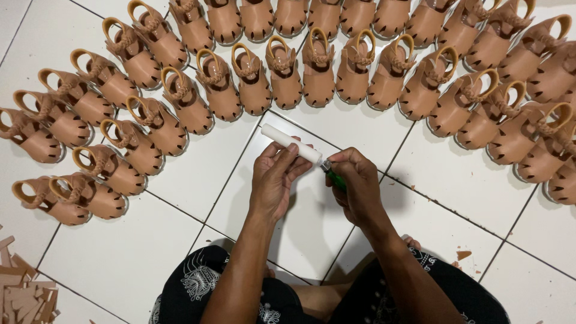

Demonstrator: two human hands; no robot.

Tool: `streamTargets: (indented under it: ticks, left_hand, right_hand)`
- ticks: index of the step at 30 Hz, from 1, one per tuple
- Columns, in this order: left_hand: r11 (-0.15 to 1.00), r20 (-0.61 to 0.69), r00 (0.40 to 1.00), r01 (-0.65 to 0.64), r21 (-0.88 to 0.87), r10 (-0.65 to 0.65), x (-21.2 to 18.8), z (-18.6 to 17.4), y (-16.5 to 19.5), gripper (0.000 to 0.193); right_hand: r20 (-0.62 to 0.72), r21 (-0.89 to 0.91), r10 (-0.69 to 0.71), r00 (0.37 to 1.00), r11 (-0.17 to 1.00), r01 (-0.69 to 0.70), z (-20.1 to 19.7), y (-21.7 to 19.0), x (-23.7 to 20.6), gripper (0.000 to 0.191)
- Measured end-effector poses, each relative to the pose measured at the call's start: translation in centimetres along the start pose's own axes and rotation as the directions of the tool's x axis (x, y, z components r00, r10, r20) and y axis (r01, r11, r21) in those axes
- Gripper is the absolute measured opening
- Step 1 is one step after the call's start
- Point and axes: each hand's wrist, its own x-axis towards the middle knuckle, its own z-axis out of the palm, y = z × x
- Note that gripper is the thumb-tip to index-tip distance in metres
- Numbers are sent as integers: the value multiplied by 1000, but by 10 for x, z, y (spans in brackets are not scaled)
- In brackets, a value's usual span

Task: The person sits on the floor and uses a lighter to melt the tip of a white candle. They then apply the melted wax to the interior of small brown sandals, one at a time, before placing them back in a row on the floor.

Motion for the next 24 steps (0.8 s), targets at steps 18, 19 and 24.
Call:
streamTargets:
  ticks: [18,19,24]
  left_hand:
    - [999,8,1000,-4,32,4,-1,1,0,37]
    - [999,7,1000,-5,31,5,-1,2,0,37]
    - [999,-4,1000,-8,46,8,-2,4,2,37]
  right_hand:
    - [-14,2,-32,999,999,32,-2,1,1,9]
    - [-9,-6,-23,1000,1000,23,-2,2,1,9]
    - [9,-42,-4,1000,999,5,-3,1,2,9]
